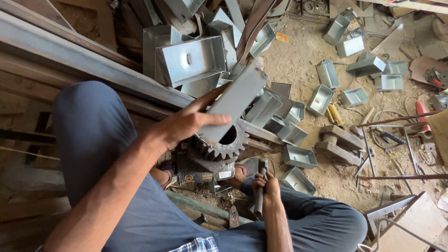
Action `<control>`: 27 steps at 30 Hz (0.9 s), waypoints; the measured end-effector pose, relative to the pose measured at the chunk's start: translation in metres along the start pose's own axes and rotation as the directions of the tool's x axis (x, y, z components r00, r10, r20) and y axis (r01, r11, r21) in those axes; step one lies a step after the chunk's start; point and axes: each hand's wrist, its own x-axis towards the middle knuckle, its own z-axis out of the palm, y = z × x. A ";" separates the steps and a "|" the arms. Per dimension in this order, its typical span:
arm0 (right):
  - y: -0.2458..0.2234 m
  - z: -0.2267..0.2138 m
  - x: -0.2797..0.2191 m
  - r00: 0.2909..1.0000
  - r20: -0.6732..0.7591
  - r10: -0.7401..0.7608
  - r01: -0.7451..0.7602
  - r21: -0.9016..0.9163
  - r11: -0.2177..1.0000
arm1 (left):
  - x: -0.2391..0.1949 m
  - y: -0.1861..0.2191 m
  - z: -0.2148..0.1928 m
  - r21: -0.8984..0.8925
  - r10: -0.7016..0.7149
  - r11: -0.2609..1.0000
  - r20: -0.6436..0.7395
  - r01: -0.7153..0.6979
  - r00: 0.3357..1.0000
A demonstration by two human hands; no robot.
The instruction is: The person holds small metal boxes and strikes their edges with a hammer while resting them on a metal gear to straighten or shape them.
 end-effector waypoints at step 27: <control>0.003 -0.004 -0.008 0.993 0.115 -0.007 -0.006 0.115 0.993 | 0.010 0.001 0.011 0.121 0.023 0.992 0.020 -0.025 1.000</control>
